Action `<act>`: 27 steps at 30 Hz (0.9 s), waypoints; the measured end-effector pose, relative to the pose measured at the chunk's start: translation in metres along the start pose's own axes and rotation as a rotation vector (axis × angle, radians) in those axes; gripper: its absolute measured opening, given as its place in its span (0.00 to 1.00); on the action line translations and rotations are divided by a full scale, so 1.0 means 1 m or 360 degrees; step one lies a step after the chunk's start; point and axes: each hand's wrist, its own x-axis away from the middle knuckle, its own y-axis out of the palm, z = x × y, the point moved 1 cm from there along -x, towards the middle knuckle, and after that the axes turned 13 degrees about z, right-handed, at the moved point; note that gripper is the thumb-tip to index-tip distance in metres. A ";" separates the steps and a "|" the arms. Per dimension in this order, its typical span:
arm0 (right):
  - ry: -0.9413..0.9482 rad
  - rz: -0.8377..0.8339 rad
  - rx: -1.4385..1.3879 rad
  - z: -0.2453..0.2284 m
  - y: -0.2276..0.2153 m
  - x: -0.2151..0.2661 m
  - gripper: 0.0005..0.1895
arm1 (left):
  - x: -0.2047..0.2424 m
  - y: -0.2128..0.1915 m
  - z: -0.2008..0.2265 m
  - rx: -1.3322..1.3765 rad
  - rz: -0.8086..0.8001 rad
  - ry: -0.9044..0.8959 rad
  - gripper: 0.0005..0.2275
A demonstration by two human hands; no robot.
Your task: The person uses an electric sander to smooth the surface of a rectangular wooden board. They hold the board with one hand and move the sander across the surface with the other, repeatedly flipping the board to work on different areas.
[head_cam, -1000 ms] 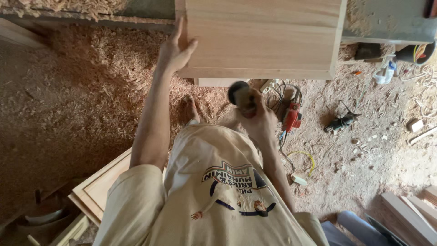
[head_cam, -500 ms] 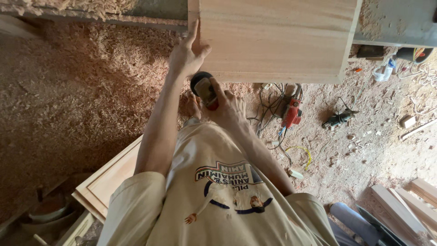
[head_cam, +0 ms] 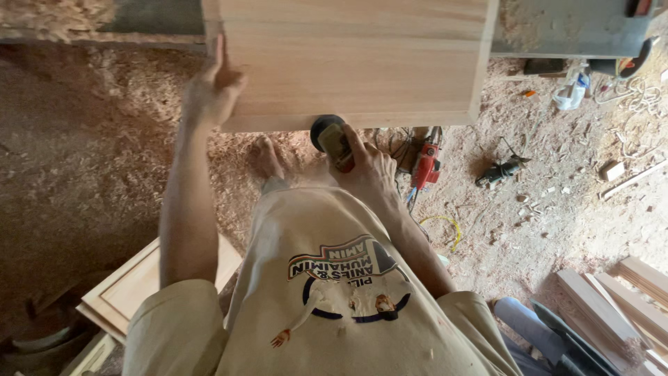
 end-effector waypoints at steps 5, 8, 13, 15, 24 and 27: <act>0.0024 0.0183 -0.0131 0.074 -0.044 0.006 0.38 | 0.008 -0.008 0.013 0.0226 -0.0050 -0.0107 0.36; 0.0116 0.0154 -0.0106 0.117 -0.064 0.009 0.39 | 0.013 -0.010 0.028 -0.0138 0.0179 0.0531 0.35; -0.0005 0.0268 -0.0071 0.175 -0.088 0.010 0.38 | 0.012 -0.013 0.033 -0.0256 0.0000 -0.0422 0.34; 0.0186 0.0141 -0.0054 0.193 -0.094 0.011 0.39 | 0.011 -0.013 0.033 -0.0319 0.0045 -0.0374 0.35; 0.0241 0.0185 0.0042 0.233 -0.117 0.016 0.34 | 0.008 -0.011 0.034 -0.0526 0.0061 -0.0469 0.37; 0.0226 0.0246 0.0041 0.249 -0.118 0.021 0.35 | 0.008 -0.012 0.039 -0.0561 0.0026 -0.0492 0.37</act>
